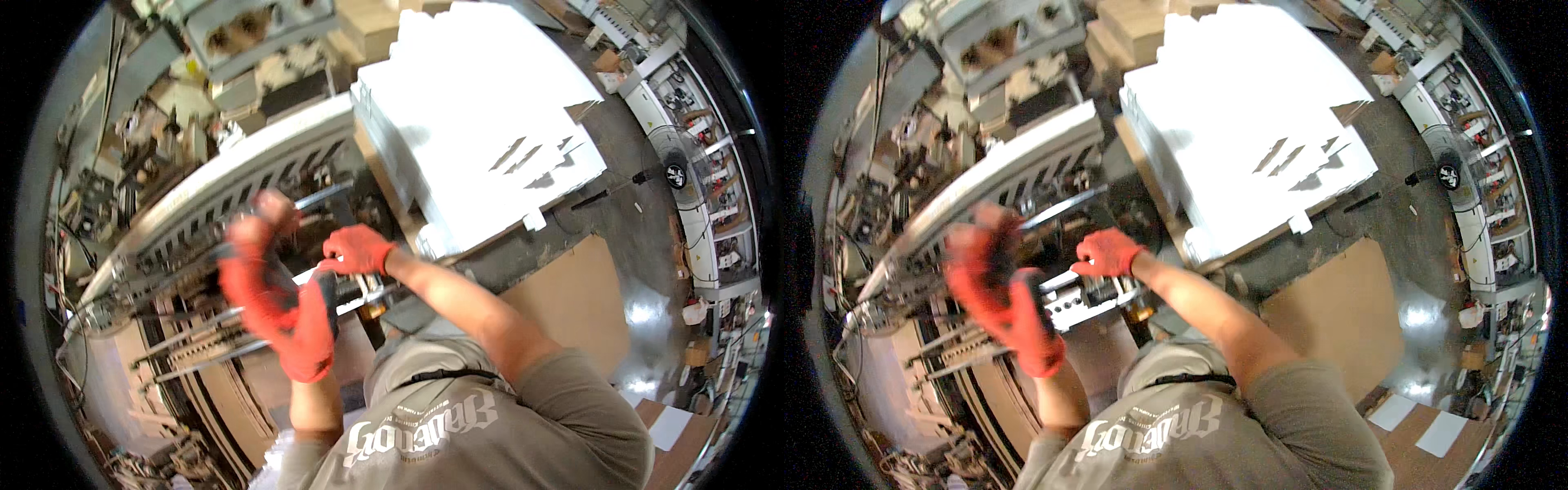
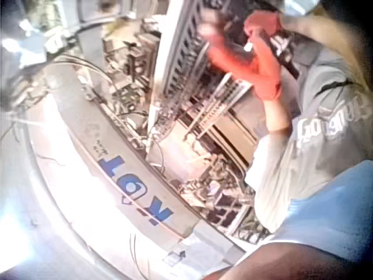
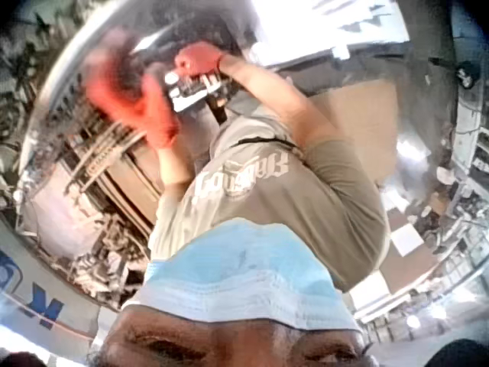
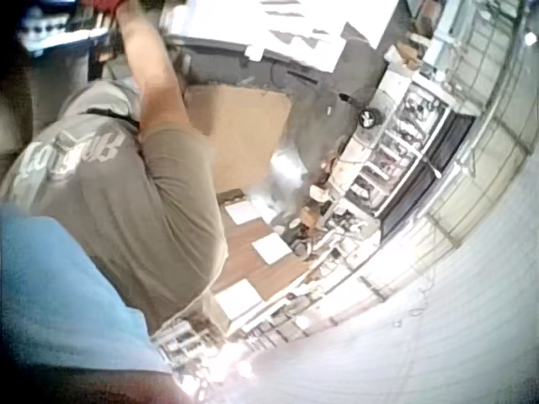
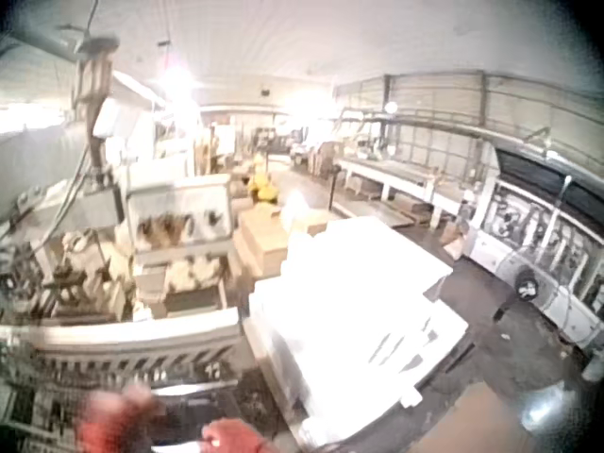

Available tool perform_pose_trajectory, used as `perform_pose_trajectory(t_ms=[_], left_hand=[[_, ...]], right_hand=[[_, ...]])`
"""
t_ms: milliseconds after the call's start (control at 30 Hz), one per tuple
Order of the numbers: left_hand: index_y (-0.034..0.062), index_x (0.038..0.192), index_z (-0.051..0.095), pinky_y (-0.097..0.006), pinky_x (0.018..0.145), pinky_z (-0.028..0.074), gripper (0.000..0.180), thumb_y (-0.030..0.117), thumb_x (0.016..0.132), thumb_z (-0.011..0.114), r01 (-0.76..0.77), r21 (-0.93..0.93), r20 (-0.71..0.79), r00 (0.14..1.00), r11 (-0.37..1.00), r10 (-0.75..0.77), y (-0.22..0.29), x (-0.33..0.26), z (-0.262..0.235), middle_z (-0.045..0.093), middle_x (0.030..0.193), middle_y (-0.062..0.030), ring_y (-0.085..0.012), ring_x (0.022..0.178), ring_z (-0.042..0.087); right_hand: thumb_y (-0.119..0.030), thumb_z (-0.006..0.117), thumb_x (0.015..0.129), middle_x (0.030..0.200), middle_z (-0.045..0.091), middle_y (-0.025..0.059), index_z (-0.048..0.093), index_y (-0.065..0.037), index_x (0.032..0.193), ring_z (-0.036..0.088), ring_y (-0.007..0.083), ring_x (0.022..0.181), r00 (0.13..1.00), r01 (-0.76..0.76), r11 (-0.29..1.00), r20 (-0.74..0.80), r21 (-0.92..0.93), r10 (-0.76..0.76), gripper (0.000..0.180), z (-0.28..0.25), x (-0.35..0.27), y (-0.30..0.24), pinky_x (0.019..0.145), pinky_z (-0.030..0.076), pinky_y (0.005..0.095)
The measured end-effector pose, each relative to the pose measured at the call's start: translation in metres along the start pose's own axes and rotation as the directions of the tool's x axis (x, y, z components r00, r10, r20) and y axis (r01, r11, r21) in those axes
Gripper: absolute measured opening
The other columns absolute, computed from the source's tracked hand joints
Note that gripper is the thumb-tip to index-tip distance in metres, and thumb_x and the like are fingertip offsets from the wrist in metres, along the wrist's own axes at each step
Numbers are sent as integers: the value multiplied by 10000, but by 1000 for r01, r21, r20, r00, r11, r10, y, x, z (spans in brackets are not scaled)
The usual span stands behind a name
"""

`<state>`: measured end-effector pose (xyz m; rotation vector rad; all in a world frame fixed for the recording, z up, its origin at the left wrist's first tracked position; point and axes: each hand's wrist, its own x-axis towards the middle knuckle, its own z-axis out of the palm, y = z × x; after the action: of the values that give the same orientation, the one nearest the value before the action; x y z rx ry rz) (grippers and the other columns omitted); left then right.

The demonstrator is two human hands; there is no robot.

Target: The person picks up long white profiles from a stack and feeds them one by one into an industrial machine.

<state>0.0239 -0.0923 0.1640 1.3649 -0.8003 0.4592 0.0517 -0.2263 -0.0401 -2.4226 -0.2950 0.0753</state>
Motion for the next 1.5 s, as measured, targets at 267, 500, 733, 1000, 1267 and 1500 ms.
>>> perform_pose_trajectory(t_ms=[267,500,733,1000,1267,1500], left_hand=[[-17,1398,432,-338,1018,421,614,-19,830,664,678,222,52,709,700,-703,-47,-178,-7,551,1332,-148,-225,1190,552],[-12,1222,586,-358,907,498,436,44,799,678,557,531,-105,791,639,-603,-54,-203,35,654,1109,-125,-216,1011,636],[24,1200,616,-342,858,508,354,136,868,672,770,533,-125,482,352,-867,-24,-195,108,664,1036,-158,-250,992,633],[37,1167,625,-349,830,510,344,153,849,686,664,654,6,474,362,-880,-52,-162,191,663,1014,-152,-257,963,636],[49,1135,635,-356,802,512,335,170,829,701,559,708,168,460,431,-872,-66,-147,239,661,991,-147,-265,934,638],[60,1106,644,-362,777,513,327,185,812,714,496,698,310,440,516,-843,-75,-149,271,660,971,-142,-271,909,641]], right_hand=[[-209,664,794,1045,622,130,615,-65,1054,593,314,998,611,-158,975,-760,157,222,302,-40,-76,126,863,477,416],[-167,753,698,1146,513,150,502,-62,1209,458,363,1108,126,-743,667,-967,56,221,579,-179,-140,306,951,372,478],[-74,628,789,1101,524,120,556,-117,1110,481,341,1033,109,-779,627,-989,-20,103,332,-210,-139,372,877,391,462],[-77,645,790,1103,529,84,556,-143,1076,463,332,1072,94,-796,605,-988,1,126,307,-210,-139,385,916,368,474],[-65,616,804,1140,503,53,565,-182,1070,441,342,1122,102,-802,597,-990,-25,95,295,-211,-136,392,901,362,499],[-92,584,809,1056,497,76,536,-152,1000,465,310,1037,244,-821,553,-963,-144,111,206,-228,-140,389,866,365,480]])
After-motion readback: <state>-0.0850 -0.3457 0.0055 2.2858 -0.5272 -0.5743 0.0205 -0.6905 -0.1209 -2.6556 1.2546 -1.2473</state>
